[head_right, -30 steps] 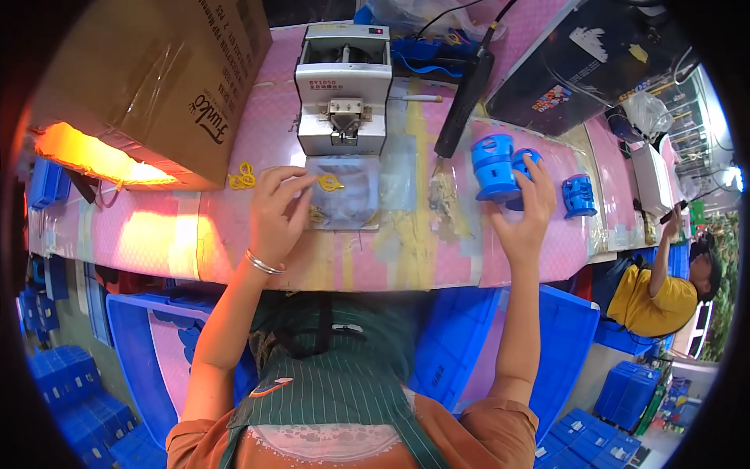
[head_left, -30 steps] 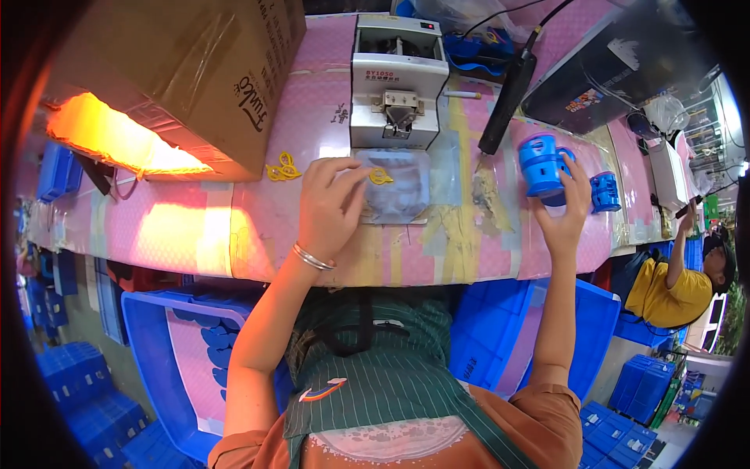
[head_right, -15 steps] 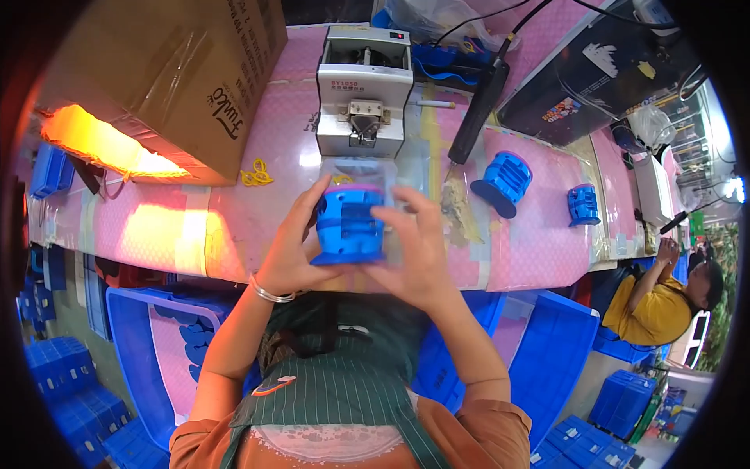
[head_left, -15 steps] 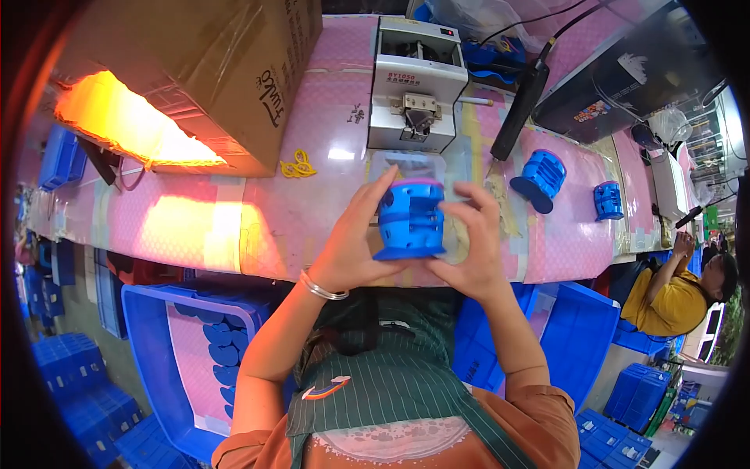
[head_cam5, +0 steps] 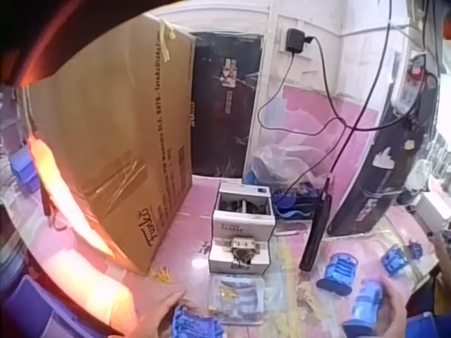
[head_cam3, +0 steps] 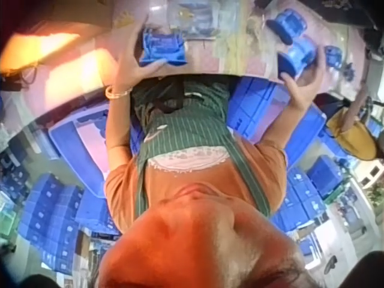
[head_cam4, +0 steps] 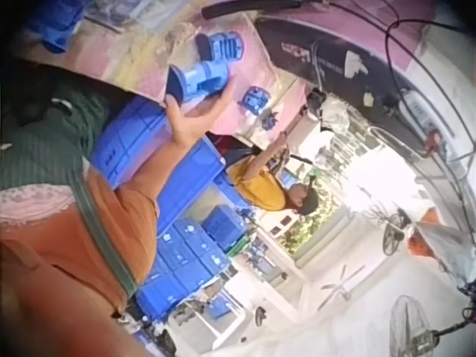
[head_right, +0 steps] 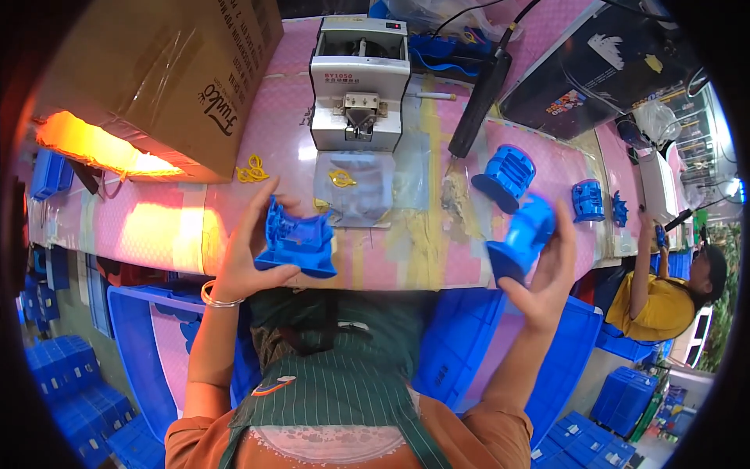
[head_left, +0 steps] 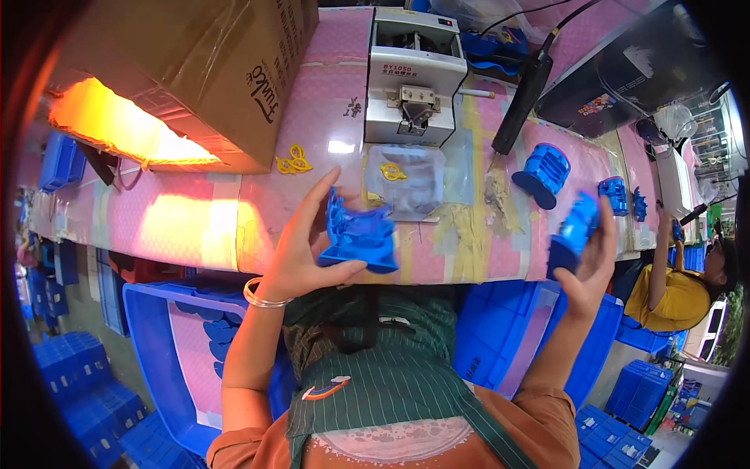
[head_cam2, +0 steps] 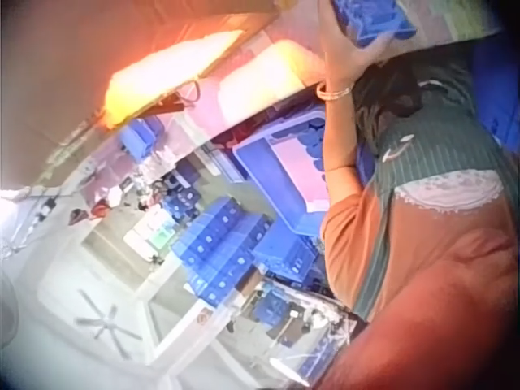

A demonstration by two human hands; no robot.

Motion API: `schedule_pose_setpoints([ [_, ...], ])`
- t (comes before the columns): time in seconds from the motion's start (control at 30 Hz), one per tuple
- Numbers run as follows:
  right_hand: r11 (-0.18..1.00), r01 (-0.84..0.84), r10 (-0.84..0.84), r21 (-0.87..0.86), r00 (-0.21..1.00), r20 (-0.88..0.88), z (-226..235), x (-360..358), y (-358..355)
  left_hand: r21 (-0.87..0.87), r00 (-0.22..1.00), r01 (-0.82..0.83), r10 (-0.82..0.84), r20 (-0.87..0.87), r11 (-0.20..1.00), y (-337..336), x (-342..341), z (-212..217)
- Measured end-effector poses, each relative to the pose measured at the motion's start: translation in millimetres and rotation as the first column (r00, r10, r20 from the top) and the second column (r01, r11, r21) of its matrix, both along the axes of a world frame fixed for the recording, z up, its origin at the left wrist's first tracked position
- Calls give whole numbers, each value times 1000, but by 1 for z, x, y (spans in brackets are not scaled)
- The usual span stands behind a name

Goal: Fasten components onto blue plastic parts using an electric screwdriver at a factory workstation.

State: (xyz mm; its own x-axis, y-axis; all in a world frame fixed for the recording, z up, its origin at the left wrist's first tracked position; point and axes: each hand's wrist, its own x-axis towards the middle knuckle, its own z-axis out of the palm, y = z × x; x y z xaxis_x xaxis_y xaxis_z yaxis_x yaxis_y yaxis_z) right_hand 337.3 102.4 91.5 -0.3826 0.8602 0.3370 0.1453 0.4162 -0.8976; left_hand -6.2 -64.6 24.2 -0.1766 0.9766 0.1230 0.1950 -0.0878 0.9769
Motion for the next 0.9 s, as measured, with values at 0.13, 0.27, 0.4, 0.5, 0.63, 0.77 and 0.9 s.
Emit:
schedule_pose_setpoints([
  [0.13, 953, -171, -41, 249, 743, 668, -36, 12, 12, 278, 994, 37, -63, 85, 960, 44, 15, -5],
  [0.27, 904, -189, -116, 384, 755, 645, -38, -21, 17, 146, 927, -25, 77, -366, 989, 77, 13, -23],
  [0.4, 866, 5, -253, 500, 867, 429, -34, -63, 40, 243, 779, -160, 274, -563, 957, 62, 19, -32],
  [0.5, 867, 287, -406, 408, 881, 241, -48, -93, 100, 321, 670, -7, 242, -701, 947, 47, 45, -17],
  [0.63, 981, 186, -176, -56, 974, 142, -58, -113, 183, 329, 575, -85, 316, -755, 940, 65, 70, -34],
  [0.77, 955, 135, -133, -263, 991, 26, -57, -142, 180, 355, 615, -177, 384, -688, 918, 67, 74, -40],
  [0.9, 978, 178, -187, -106, 979, -82, -25, -163, 137, 378, 570, -217, 432, -699, 900, 67, 75, -47],
])
